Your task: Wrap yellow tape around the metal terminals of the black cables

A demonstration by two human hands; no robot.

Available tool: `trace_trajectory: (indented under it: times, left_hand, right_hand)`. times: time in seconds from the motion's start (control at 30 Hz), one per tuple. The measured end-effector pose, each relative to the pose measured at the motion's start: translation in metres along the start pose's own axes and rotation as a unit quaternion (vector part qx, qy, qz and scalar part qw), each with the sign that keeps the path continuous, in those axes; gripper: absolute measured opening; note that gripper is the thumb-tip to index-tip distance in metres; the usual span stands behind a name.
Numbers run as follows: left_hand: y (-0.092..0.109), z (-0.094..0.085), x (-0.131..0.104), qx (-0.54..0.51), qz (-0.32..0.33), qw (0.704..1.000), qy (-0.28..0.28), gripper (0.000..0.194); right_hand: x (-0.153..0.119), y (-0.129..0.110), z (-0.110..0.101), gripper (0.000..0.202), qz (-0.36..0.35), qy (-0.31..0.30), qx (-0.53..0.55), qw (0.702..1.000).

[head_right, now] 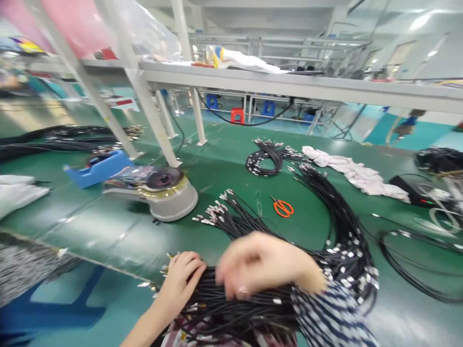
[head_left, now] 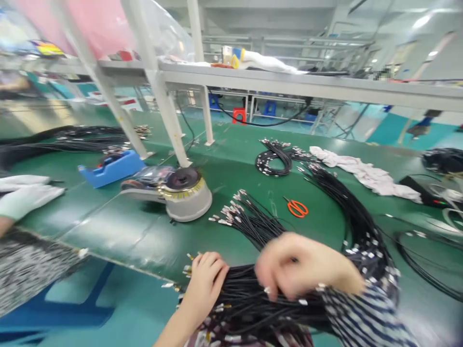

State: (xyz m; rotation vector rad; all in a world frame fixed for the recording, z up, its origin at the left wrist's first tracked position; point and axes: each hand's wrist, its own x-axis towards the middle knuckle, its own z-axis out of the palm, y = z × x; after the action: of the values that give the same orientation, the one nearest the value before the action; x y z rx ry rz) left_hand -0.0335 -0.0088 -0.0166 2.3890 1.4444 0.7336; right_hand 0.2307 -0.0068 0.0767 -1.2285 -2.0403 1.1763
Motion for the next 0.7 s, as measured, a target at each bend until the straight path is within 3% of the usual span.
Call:
trace_trajectory:
  times: [0.1,0.17,0.4,0.6,0.7]
  left_hand:
    - [-0.008,0.01,-0.007,0.004,0.015,0.999,0.046,0.019]
    - [-0.015,0.015,-0.01,-0.006,0.038,0.997,0.066,0.016]
    - [-0.023,0.022,-0.01,-0.016,0.065,0.992,0.108,0.014]
    - [-0.007,0.011,-0.008,-0.021,0.023,0.998,0.063,0.018]
    - [0.0,0.005,-0.006,-0.018,0.02,0.999,0.046,0.02]
  right_hand:
    - [0.066,0.019,-0.008,0.027,0.116,0.098,-0.159,0.976]
    - [0.085,0.033,-0.008,0.021,0.145,0.11,-0.174,0.968]
    - [0.082,0.046,0.001,0.009,0.156,0.157,-0.119,0.968]
    - [0.087,0.066,0.003,0.018,0.122,0.106,0.036,0.986]
    - [0.089,0.07,0.005,0.018,0.095,0.12,0.068,0.986]
